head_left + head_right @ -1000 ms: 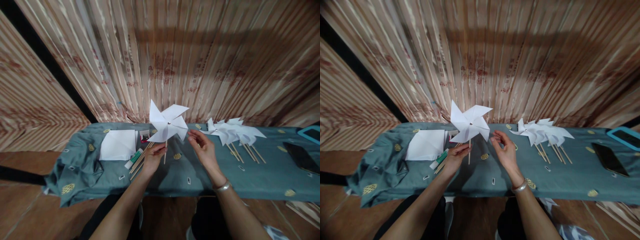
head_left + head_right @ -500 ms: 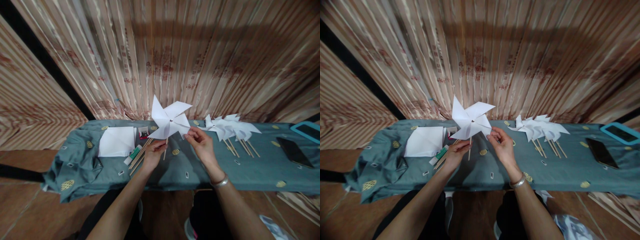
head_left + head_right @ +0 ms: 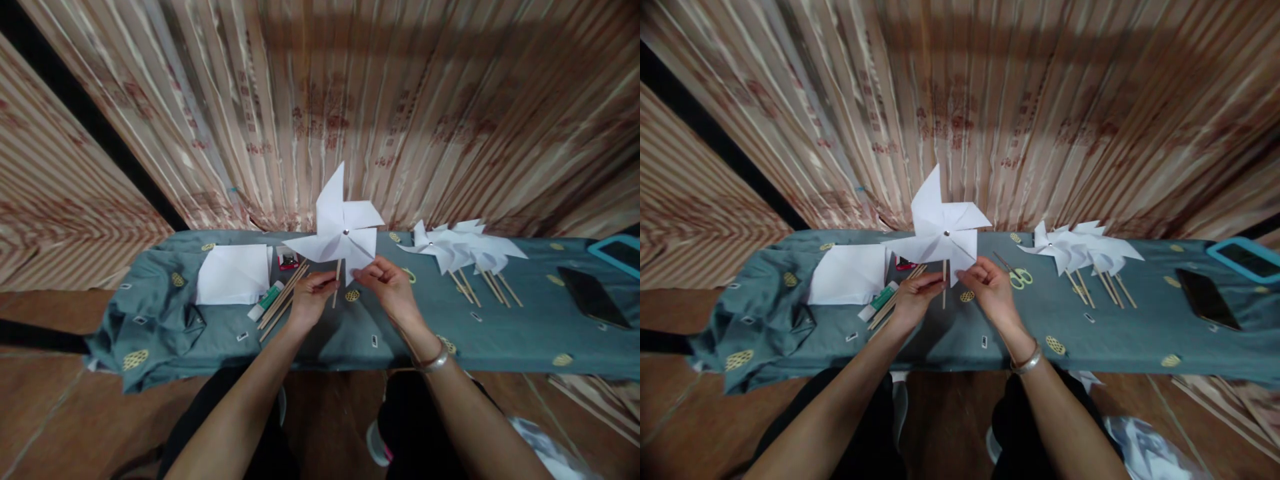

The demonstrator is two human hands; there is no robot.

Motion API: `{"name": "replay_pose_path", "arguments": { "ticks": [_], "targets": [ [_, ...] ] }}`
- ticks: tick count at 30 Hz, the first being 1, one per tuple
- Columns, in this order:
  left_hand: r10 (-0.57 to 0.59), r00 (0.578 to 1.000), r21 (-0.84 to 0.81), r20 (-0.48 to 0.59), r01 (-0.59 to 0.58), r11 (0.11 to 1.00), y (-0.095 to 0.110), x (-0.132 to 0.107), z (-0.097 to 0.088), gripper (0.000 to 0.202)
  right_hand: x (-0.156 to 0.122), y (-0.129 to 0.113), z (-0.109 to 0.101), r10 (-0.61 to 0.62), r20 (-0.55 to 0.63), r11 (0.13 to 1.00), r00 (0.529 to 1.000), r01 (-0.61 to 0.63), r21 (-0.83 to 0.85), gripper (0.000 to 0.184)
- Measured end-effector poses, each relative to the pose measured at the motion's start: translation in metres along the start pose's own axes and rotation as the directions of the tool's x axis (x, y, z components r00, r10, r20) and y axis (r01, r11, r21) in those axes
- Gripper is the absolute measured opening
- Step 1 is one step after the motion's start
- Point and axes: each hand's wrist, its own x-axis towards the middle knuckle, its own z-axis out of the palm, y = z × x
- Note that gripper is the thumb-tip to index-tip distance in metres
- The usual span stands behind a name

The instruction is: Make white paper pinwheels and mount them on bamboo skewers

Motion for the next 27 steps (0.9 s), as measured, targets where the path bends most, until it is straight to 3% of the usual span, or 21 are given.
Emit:
{"name": "replay_pose_path", "arguments": {
  "ticks": [4, 10, 13, 17, 22, 27],
  "targets": [
    [-0.01, 1.0, -0.04, 0.029, 0.011, 0.999, 0.001, -0.001, 0.002, 0.016, -0.003, 0.009, 0.008, 0.028, 0.034, 1.0, 0.999, -0.028, -0.011, 0.035],
    [0.009, 1.0, -0.02, 0.024, -0.008, 1.0, 0.005, 0.0, -0.002, 0.015, -0.007, 0.013, 0.006, -0.071, 0.07, 0.974, 0.995, 0.085, -0.212, 0.03],
    [0.002, 1.0, -0.051, 0.023, -0.001, 0.999, 0.007, 0.0, -0.005, 0.018, -0.01, 0.011, 0.0, -0.077, 0.118, 0.907, 0.99, 0.119, -0.405, 0.03],
    [-0.023, 0.999, -0.124, 0.033, 0.027, 0.992, 0.01, -0.003, -0.005, 0.021, -0.016, 0.016, -0.002, 0.058, 0.32, 0.779, 0.945, 0.158, -0.607, 0.026],
    [-0.073, 0.996, -0.159, 0.052, 0.08, 0.984, 0.007, -0.004, 0.0, 0.025, -0.02, 0.022, 0.005, 0.116, 0.408, 0.759, 0.906, 0.184, -0.624, 0.027],
    [-0.097, 0.995, -0.164, -0.002, 0.095, 0.982, -0.004, -0.007, 0.004, 0.026, -0.019, 0.019, 0.007, 0.08, 0.367, 0.781, 0.927, 0.17, -0.601, 0.022]
  ]
}}
